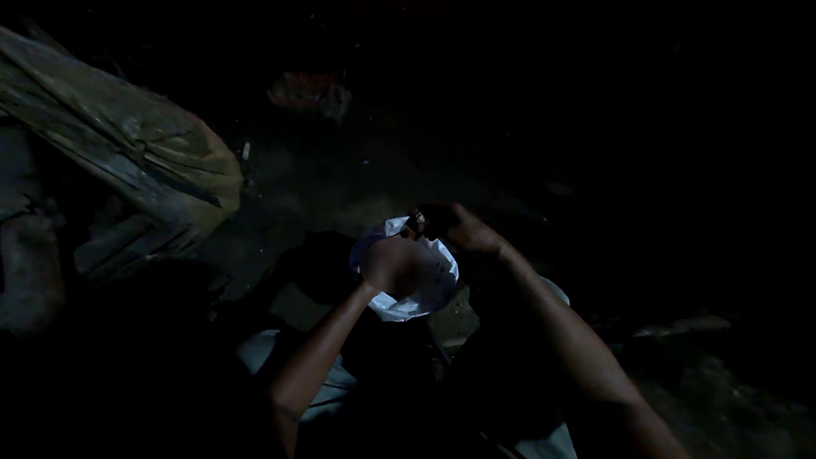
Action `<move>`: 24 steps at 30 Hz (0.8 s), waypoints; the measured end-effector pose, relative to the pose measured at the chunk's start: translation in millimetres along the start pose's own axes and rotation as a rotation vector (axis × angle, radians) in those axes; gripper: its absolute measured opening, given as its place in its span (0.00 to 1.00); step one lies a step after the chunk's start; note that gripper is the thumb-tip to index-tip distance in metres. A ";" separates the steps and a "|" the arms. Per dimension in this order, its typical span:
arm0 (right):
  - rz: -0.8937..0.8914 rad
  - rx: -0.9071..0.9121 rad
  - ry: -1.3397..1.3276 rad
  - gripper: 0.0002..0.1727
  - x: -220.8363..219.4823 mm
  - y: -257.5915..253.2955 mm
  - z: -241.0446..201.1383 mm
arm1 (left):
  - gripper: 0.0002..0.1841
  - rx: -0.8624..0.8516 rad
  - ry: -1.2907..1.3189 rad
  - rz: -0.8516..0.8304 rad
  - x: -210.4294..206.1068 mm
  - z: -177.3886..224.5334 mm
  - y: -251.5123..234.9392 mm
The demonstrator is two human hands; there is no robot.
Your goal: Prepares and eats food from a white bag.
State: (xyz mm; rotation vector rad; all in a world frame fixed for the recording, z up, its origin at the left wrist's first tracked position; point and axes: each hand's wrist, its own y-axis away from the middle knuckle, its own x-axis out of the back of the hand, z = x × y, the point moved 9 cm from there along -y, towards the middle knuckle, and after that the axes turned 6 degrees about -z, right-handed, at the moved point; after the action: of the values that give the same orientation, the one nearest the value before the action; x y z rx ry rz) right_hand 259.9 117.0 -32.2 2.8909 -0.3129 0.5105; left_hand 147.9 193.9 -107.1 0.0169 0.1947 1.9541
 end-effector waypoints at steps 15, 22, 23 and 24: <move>0.028 0.034 -0.096 0.13 3.2 0.3 1.7 | 0.17 -0.140 -0.006 0.033 -0.3 8.7 -4.9; 0.039 0.033 -0.088 0.13 3.4 3.5 0.4 | 0.18 -0.163 -0.082 0.008 -1.4 9.1 -2.9; 0.040 0.036 -0.086 0.13 3.3 3.3 1.2 | 0.18 -0.171 -0.084 0.010 -1.2 8.3 -3.7; 0.038 0.045 -0.081 0.13 3.2 2.9 1.9 | 0.18 -0.170 -0.096 0.017 -1.0 8.6 -3.2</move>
State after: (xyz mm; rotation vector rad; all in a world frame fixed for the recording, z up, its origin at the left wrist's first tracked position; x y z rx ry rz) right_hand 262.8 113.3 -32.5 2.9595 -0.3742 0.4130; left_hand 152.1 195.3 -99.0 0.0001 -0.0354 1.9758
